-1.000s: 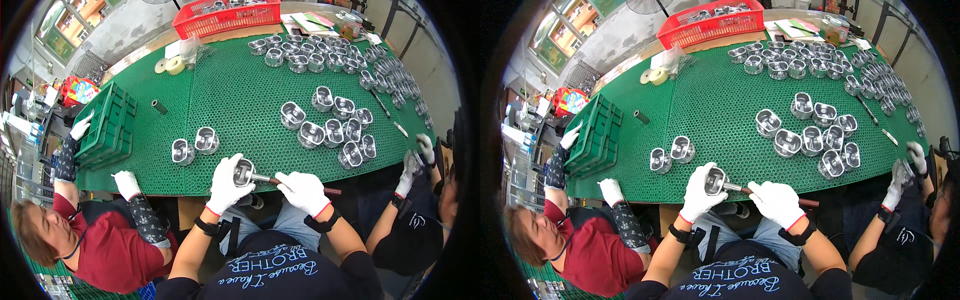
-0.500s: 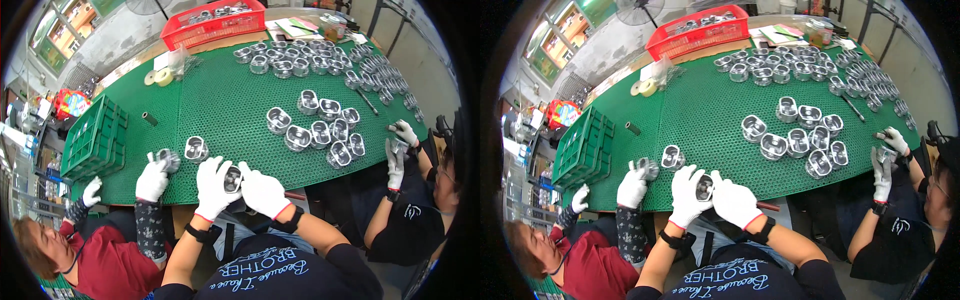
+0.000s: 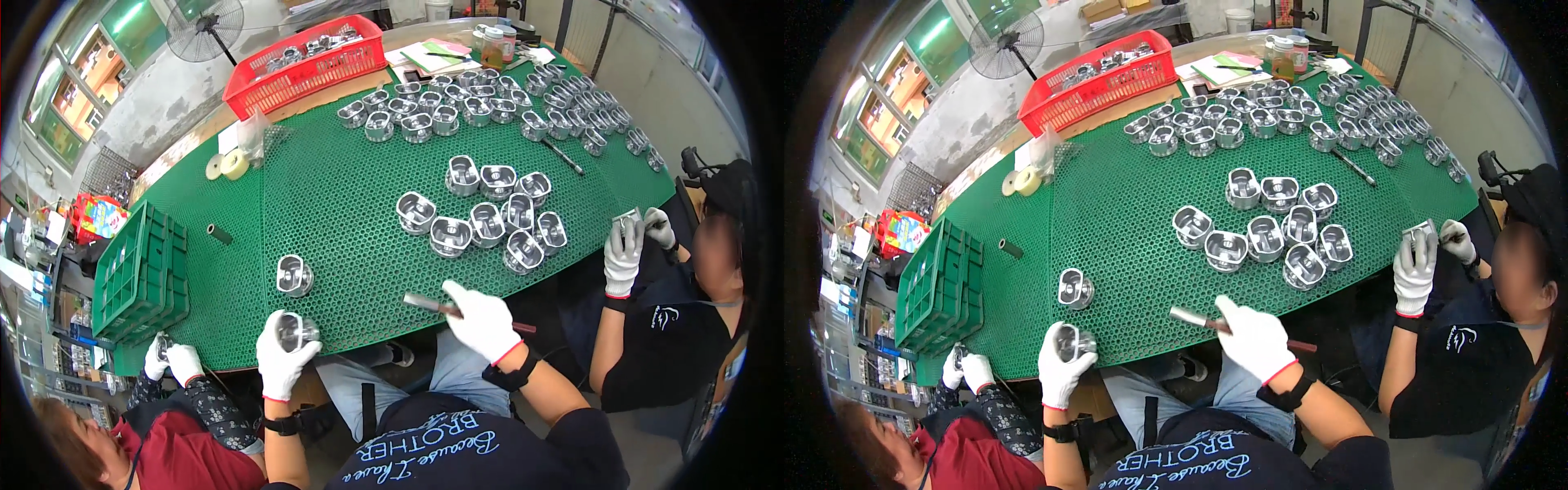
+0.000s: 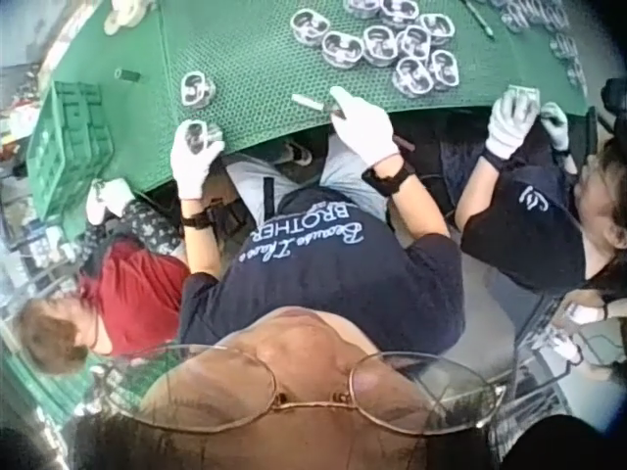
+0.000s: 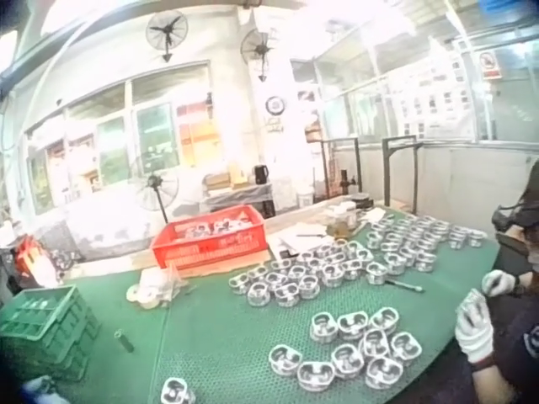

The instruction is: Assembling piston parts on a table in a fabrication facility.

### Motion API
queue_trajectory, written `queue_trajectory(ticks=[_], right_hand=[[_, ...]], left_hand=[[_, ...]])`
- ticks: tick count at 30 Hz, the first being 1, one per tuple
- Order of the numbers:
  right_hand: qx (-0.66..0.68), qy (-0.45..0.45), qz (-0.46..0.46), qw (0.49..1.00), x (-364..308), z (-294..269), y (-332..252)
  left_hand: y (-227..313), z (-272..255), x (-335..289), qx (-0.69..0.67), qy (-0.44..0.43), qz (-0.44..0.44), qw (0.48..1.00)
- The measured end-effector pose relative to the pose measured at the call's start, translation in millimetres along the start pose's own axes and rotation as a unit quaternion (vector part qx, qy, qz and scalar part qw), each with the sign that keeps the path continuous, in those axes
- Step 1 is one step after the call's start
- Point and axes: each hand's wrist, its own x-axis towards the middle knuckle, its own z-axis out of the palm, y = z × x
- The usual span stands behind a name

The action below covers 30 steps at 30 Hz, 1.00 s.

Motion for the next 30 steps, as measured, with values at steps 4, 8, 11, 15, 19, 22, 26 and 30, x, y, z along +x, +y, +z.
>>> queue_trajectory(ticks=[4, 8, 11, 15, 19, 22, 26, 30], right_hand=[[0.028, 0.085, 0.073, 0.993, 46.6, 4.7, 17.1], [0.048, 0.030, 0.130, 0.990, 74.7, 14.6, 39.5], [0.082, 0.027, 0.123, 0.989, 69.4, 17.0, 40.7], [0.125, -0.041, -0.025, 0.991, 54.7, 10.4, -0.1], [0.151, -0.088, -0.157, 0.972, 48.7, 31.0, -40.8], [0.216, -0.002, -0.097, 0.972, 40.4, 57.1, -52.2], [0.549, -0.252, 0.166, 0.779, 37.2, 40.7, -59.6], [0.594, -0.263, 0.151, 0.745, 31.8, 46.2, -59.2]], left_hand=[[-41.8, -26.2, 28.7, -0.033, 0.128, -0.052, 0.990], [-73.8, -29.1, 61.8, 0.149, 0.218, -0.016, 0.964], [-34.5, -11.9, 53.6, 0.261, 0.258, 0.085, 0.926], [26.9, 32.1, 10.2, 0.152, 0.072, 0.209, 0.963], [39.3, 102.0, 0.8, -0.059, -0.006, 0.068, 0.996], [28.3, 119.1, 9.5, -0.002, 0.029, 0.039, 0.999], [29.2, 114.3, 5.1, 0.052, 0.069, 0.062, 0.994], [42.9, 108.4, 2.6, 0.087, 0.083, 0.011, 0.993]])
